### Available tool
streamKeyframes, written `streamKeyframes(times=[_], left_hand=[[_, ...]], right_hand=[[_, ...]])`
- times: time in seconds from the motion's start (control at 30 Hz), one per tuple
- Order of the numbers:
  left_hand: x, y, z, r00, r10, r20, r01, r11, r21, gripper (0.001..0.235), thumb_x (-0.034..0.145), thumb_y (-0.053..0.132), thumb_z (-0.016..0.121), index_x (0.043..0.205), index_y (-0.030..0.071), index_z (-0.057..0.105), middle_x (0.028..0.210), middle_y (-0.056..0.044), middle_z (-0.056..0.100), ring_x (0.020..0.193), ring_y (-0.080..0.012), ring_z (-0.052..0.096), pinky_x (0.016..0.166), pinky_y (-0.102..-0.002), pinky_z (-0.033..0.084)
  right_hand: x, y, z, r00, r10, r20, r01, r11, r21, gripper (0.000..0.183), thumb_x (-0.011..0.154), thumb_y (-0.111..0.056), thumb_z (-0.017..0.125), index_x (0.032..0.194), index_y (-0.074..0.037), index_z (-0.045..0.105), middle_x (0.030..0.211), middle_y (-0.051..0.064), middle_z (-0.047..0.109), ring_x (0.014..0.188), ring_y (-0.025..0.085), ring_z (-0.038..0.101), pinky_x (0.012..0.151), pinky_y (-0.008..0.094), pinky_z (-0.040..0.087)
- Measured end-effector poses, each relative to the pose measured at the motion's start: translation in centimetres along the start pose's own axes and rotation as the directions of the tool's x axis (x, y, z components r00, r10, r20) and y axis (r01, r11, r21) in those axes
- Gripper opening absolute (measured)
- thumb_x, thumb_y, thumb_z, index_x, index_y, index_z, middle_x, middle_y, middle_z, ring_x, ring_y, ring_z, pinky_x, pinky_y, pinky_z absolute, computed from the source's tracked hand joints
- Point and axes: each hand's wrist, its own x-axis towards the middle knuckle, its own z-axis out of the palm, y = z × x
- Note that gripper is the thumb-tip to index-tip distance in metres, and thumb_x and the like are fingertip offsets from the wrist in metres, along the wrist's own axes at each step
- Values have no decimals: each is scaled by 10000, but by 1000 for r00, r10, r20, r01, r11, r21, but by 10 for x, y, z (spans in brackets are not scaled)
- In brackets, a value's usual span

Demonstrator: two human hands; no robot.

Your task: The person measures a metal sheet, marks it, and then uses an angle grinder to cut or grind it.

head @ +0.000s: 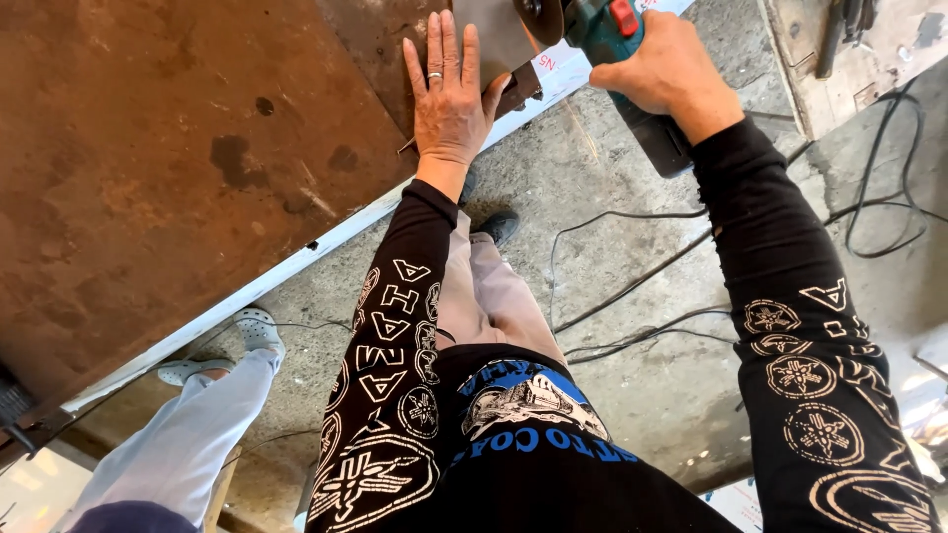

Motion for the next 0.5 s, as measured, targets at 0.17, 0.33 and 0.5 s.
streamKeyframes(times=[0.17, 0.33, 0.5], left_hand=[[0, -1, 2, 1000, 0, 0, 0, 1000, -2, 692, 1175, 547, 501, 1596, 8, 394, 1663, -235, 263, 1563, -368, 213, 1279, -624, 144], [-1, -2, 0, 1000, 6, -8, -6, 1000, -20, 684, 1175, 541, 518, 1586, 5, 410, 1660, -243, 264, 1561, -376, 214, 1281, -626, 140], [2, -2, -1, 1000, -1, 12, 2, 1000, -27, 685, 1170, 528, 533, 1584, -3, 406, 1655, -255, 268, 1558, -382, 214, 1275, -635, 138]], right_hand=[[-14, 3, -2, 997, 67, 30, -65, 996, -60, 590, 772, -417, 851, 1042, 73, 664, 958, 305, 692, 904, 455, 686, 819, 487, 546], [-33, -17, -12, 987, 120, 103, -116, 992, -41, 499, 758, -382, 803, 1013, 36, 702, 916, 258, 708, 862, 427, 697, 809, 477, 554], [-35, 0, -4, 995, 74, 64, -71, 996, -49, 525, 764, -389, 836, 1019, 47, 694, 922, 264, 702, 862, 430, 689, 797, 481, 549]])
